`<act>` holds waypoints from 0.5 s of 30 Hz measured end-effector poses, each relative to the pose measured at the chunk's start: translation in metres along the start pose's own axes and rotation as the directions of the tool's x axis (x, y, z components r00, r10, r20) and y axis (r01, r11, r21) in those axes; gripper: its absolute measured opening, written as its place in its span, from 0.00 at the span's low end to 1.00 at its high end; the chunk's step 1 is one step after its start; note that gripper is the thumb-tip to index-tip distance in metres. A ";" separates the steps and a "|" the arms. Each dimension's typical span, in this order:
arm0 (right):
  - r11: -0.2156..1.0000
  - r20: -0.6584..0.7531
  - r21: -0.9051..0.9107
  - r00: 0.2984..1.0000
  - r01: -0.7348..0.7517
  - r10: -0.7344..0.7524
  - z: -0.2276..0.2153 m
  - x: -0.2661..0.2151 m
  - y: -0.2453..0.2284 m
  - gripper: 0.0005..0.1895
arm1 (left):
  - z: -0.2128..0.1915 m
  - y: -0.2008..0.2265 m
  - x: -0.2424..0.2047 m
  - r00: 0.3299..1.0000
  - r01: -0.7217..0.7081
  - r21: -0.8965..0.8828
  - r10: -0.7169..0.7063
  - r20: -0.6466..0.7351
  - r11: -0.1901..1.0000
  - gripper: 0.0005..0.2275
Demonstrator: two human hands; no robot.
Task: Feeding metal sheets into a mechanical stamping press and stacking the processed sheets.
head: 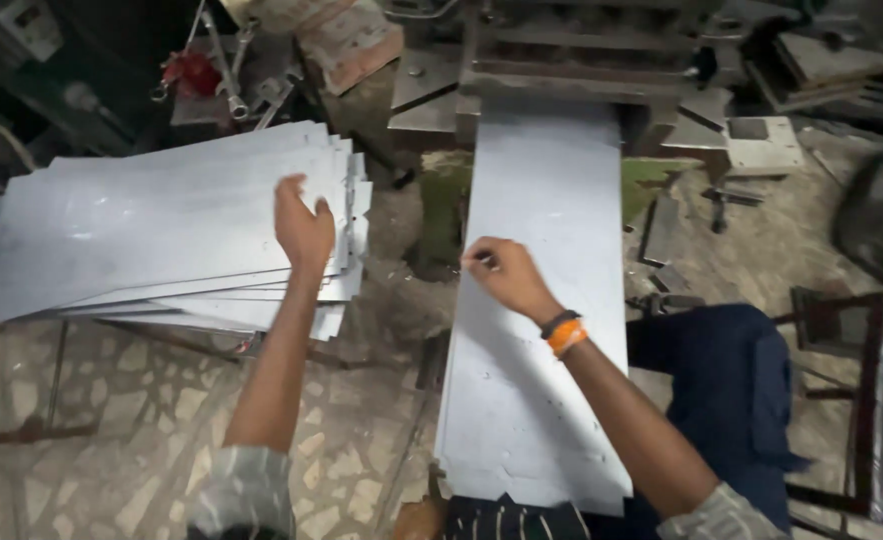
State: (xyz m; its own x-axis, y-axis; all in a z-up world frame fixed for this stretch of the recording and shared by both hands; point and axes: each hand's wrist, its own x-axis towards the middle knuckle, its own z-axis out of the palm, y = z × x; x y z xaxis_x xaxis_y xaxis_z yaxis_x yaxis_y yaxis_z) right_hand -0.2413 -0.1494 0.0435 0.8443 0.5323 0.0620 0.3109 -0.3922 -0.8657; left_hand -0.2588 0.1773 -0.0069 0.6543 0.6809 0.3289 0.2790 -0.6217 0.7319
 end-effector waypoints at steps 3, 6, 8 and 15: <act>0.954 0.094 0.284 0.993 -0.101 0.077 0.066 0.035 0.012 0.11 | -0.002 -0.038 0.042 0.991 -0.121 0.409 0.087 0.101 0.904 0.23; 0.879 0.221 0.406 0.960 -0.251 0.172 0.124 0.070 0.045 0.13 | 0.029 -0.081 0.010 0.947 -0.020 0.483 -0.138 0.289 0.876 0.33; 0.778 0.254 0.523 0.935 -0.349 0.249 0.145 0.072 0.037 0.23 | 0.025 -0.055 -0.019 0.957 -0.013 0.537 -0.146 0.252 0.844 0.32; 0.560 0.224 0.538 0.748 -0.630 0.625 0.222 0.078 0.095 0.19 | 0.021 -0.022 -0.091 0.952 -0.029 0.367 -0.086 0.294 0.930 0.26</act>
